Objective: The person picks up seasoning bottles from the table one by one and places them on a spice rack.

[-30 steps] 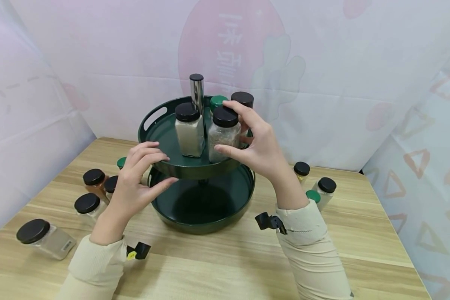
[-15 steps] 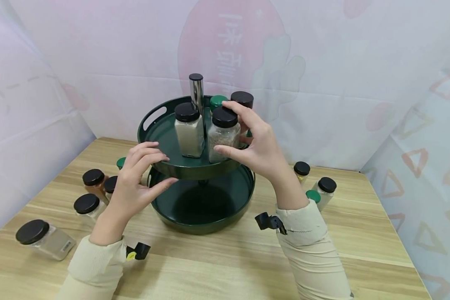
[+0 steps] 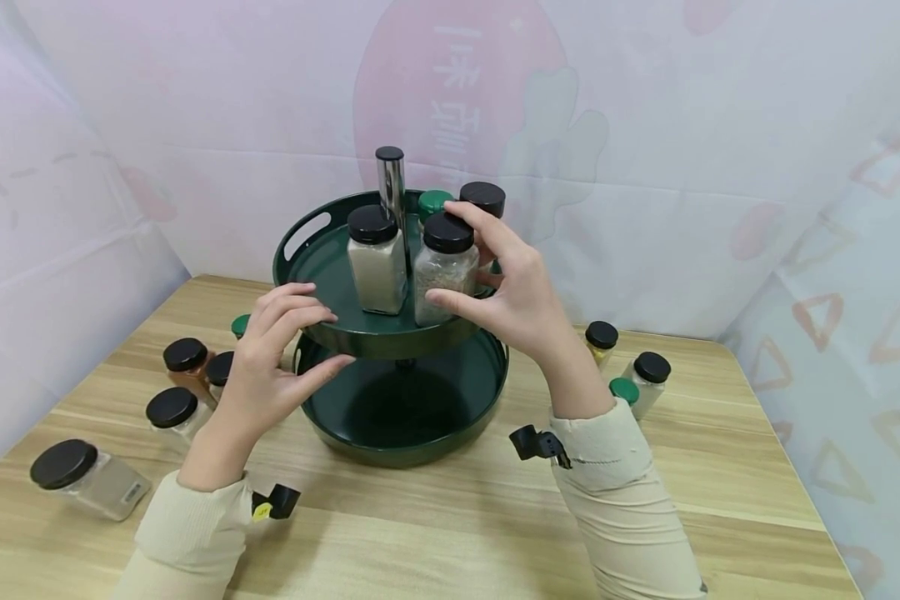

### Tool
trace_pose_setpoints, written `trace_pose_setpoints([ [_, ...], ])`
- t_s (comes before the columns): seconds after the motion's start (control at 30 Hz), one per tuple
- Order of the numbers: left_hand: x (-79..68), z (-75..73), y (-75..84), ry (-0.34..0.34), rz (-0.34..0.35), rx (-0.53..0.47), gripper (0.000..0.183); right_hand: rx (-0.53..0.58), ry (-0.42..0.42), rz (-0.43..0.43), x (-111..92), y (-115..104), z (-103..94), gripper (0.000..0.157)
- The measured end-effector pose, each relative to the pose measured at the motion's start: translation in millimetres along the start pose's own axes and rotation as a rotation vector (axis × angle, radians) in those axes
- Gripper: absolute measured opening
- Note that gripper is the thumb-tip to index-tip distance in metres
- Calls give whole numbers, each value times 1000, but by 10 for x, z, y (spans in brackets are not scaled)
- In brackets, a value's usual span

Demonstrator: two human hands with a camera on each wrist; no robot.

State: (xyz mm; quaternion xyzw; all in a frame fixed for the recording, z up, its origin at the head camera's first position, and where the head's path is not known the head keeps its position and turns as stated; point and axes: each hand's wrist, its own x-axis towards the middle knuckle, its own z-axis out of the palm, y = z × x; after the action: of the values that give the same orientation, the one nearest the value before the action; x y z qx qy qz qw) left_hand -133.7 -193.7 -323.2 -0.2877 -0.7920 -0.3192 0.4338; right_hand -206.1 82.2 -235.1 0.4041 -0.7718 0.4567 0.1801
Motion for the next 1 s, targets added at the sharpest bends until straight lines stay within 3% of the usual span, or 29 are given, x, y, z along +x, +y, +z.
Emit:
trace_pose_setpoints([
  [0.6,-12,-11,-2,0,-5,6,48,-7,-72,63,-26,-46,-65,89],
  [0.87,-5,-26,1,8,1,-1,48,78,-49,83,-113,-19,-193,84],
  [1.0,-3,-25,1,7,2,-4,48,65,-21,85,-190,-9,-299,79],
])
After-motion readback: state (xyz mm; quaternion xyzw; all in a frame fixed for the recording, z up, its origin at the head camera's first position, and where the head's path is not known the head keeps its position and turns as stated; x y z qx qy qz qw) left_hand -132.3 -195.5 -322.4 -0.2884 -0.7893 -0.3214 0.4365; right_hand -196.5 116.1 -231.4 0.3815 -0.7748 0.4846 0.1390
